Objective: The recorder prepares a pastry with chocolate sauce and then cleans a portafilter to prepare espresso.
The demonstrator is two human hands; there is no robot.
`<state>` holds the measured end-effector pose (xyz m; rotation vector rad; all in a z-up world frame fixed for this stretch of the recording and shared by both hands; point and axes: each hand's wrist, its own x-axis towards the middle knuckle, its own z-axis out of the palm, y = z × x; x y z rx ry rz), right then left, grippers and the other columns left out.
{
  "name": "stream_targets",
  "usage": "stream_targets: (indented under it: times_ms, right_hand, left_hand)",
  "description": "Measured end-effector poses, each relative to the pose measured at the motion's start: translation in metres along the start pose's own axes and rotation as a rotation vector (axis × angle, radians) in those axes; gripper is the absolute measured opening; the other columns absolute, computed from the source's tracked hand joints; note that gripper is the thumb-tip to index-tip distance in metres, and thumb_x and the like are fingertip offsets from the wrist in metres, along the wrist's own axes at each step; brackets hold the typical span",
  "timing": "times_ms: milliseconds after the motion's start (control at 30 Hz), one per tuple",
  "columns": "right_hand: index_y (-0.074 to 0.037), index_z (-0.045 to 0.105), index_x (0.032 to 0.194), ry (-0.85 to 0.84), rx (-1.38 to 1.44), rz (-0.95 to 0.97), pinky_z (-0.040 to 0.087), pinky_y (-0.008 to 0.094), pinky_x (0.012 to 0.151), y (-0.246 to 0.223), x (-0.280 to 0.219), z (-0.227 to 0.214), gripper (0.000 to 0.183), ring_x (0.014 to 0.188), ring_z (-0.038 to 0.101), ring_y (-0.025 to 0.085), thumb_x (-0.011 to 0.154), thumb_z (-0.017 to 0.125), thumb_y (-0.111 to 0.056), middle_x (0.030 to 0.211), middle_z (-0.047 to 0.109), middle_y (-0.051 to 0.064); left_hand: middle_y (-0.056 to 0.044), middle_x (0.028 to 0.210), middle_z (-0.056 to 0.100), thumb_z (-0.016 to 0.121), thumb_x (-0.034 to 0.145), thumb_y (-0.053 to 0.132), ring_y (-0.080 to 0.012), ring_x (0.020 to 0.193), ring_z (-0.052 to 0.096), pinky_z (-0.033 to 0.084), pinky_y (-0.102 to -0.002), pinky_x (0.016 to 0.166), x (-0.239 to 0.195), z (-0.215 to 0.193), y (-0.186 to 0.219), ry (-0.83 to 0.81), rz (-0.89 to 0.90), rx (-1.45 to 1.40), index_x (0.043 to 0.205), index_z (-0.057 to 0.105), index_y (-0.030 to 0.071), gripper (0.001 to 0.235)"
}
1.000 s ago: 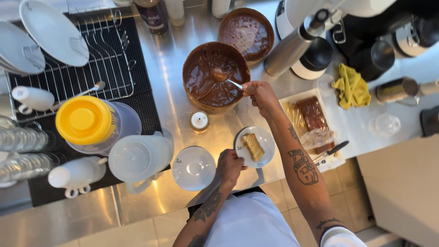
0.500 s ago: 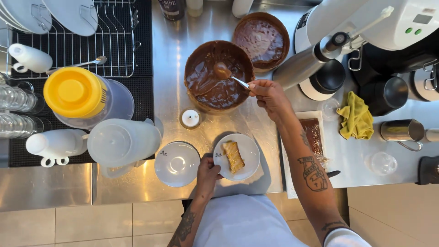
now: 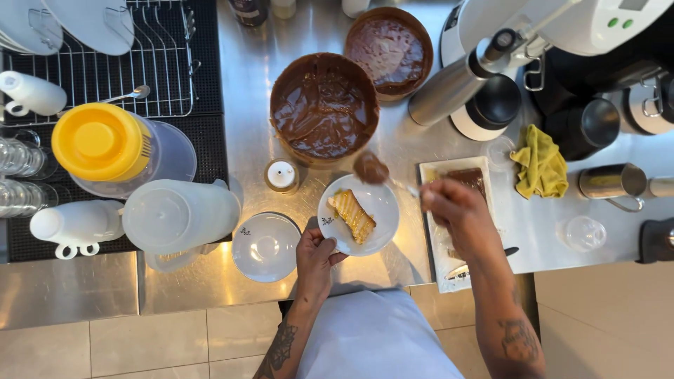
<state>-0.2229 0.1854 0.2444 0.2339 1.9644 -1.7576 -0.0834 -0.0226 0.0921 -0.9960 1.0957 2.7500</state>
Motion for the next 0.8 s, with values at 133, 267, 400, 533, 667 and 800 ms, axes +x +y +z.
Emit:
stream_targets:
  times_ms: [133,267,400,533,667,800]
  right_hand:
    - [-0.003,0.073,0.104,0.138,-0.138,-0.150,0.037,0.022,0.061,0.031,-0.061,0.002,0.014,0.068,0.046,0.006,0.094,0.070,-0.013,0.079,0.062,-0.003]
    - [0.000,0.072,0.103,0.330,-0.509,-0.504,0.044,0.029,0.065,0.042,-0.096,0.027,0.010,0.071,0.054,0.012,0.096,0.070,-0.007,0.079,0.058,0.002]
    - [-0.001,0.072,0.103,0.443,-0.635,-0.586,0.043,0.033,0.061,0.058,-0.114,0.047,0.008,0.066,0.053,0.018,0.095,0.070,-0.004,0.076,0.054,0.006]
    - [-0.001,0.072,0.106,0.489,-0.801,-0.778,0.042,0.036,0.057,0.076,-0.118,0.056,0.014,0.063,0.051,0.023,0.093,0.072,0.001,0.076,0.050,0.009]
    - [0.000,0.072,0.111,0.501,-0.969,-0.955,0.042,0.037,0.054,0.101,-0.120,0.055,0.025,0.062,0.051,0.024,0.087,0.072,0.007,0.075,0.046,0.009]
    - [0.000,0.072,0.114,0.514,-1.004,-1.046,0.043,0.037,0.055,0.111,-0.125,0.050,0.031,0.064,0.052,0.023,0.084,0.071,0.011,0.077,0.046,0.009]
  left_hand:
    - [-0.012,0.103,0.067,0.059,0.092,0.001,-0.0173,0.086,0.072,0.066,-0.037,0.077,-0.025,0.014,0.021,-0.016,0.028,-0.017,0.112,0.053,-0.002,0.021]
    - [-0.011,0.101,0.066,0.059,0.093,0.002,-0.0181,0.086,0.073,0.066,-0.039,0.078,-0.043,0.015,0.028,-0.031,0.052,-0.009,0.110,0.052,-0.002,0.019]
    - [-0.011,0.101,0.065,0.059,0.094,0.002,-0.0182,0.085,0.072,0.066,-0.038,0.078,-0.059,0.011,0.025,-0.049,0.054,-0.010,0.110,0.052,-0.002,0.018]
    - [-0.012,0.099,0.067,0.059,0.093,0.002,-0.0186,0.082,0.073,0.065,-0.038,0.075,-0.072,0.009,0.027,-0.033,0.047,-0.013,0.109,0.053,-0.001,0.017]
    - [-0.012,0.100,0.066,0.059,0.095,0.002,-0.0189,0.083,0.072,0.064,-0.037,0.075,-0.080,0.003,0.022,-0.039,0.045,-0.028,0.110,0.053,-0.002,0.017]
    - [-0.013,0.101,0.068,0.058,0.094,0.002,-0.0192,0.083,0.073,0.066,-0.038,0.076,-0.089,0.001,0.021,-0.067,0.040,-0.067,0.109,0.053,-0.003,0.017]
